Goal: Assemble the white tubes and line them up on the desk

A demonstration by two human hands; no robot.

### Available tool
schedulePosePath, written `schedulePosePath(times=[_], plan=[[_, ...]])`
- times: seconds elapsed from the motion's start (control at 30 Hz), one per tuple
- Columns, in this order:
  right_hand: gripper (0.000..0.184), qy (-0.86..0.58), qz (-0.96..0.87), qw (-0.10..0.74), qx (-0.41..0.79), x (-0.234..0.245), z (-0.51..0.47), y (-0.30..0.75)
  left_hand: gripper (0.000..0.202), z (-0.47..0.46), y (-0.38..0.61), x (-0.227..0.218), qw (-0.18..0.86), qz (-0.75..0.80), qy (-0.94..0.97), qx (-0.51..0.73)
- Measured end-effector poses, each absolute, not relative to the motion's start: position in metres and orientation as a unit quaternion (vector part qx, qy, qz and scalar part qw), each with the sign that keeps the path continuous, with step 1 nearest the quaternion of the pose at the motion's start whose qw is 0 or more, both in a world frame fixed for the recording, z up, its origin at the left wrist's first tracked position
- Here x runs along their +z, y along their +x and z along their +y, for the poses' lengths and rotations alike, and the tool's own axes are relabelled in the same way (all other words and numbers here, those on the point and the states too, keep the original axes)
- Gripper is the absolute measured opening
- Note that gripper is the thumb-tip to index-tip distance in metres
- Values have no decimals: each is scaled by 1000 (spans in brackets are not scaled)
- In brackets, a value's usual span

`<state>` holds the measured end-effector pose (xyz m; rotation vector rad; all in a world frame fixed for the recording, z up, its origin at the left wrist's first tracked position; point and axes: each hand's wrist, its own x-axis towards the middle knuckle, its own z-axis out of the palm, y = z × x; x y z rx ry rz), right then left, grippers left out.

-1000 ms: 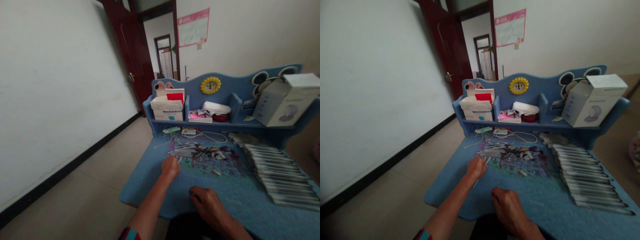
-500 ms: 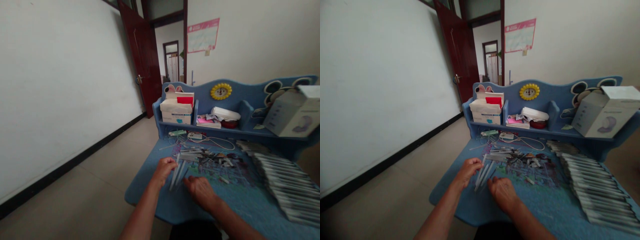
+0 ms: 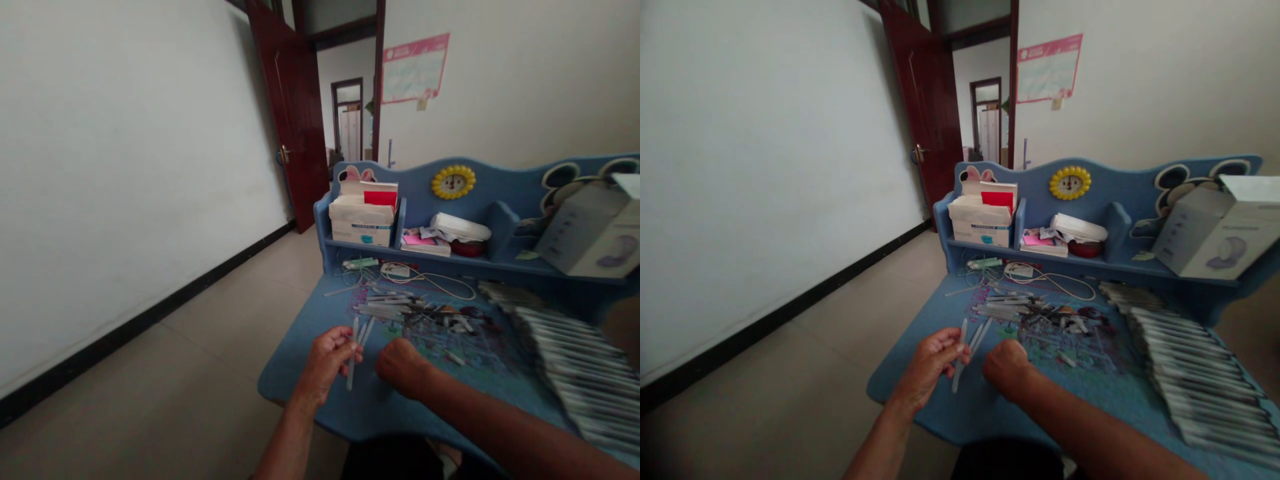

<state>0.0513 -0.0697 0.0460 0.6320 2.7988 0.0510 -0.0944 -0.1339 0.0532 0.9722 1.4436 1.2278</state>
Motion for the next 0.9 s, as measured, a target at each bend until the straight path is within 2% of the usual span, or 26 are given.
schedulePosePath(times=[0.13,0.2,0.23,0.3,0.37,0.43,0.53,0.63,0.77,0.9], plan=[[15,267,960,86,-6,51,-54,87,26,-134,-82,53,475,596,438,477],[17,314,948,26,-42,60,-46,108,24,-134,-76,51,466,594,455,472],[17,342,934,-32,-96,66,-44,118,24,-134,-73,50,460,594,461,472],[14,378,840,-234,-310,78,-43,134,22,-135,-67,48,448,595,471,473],[10,353,685,-409,-488,86,-46,145,21,-135,-60,49,440,596,479,472],[9,320,584,-494,-559,90,-53,150,19,-135,-53,51,453,587,471,478],[8,318,532,-537,-573,87,-68,153,16,-133,-45,54,518,548,390,529],[6,345,542,-533,-550,78,-90,154,10,-130,-40,54,574,505,234,600],[5,374,599,-531,-469,72,-122,158,7,-126,-34,52,599,464,82,647],[7,365,637,-549,-400,74,-138,160,11,-123,-23,53,610,437,11,661]])
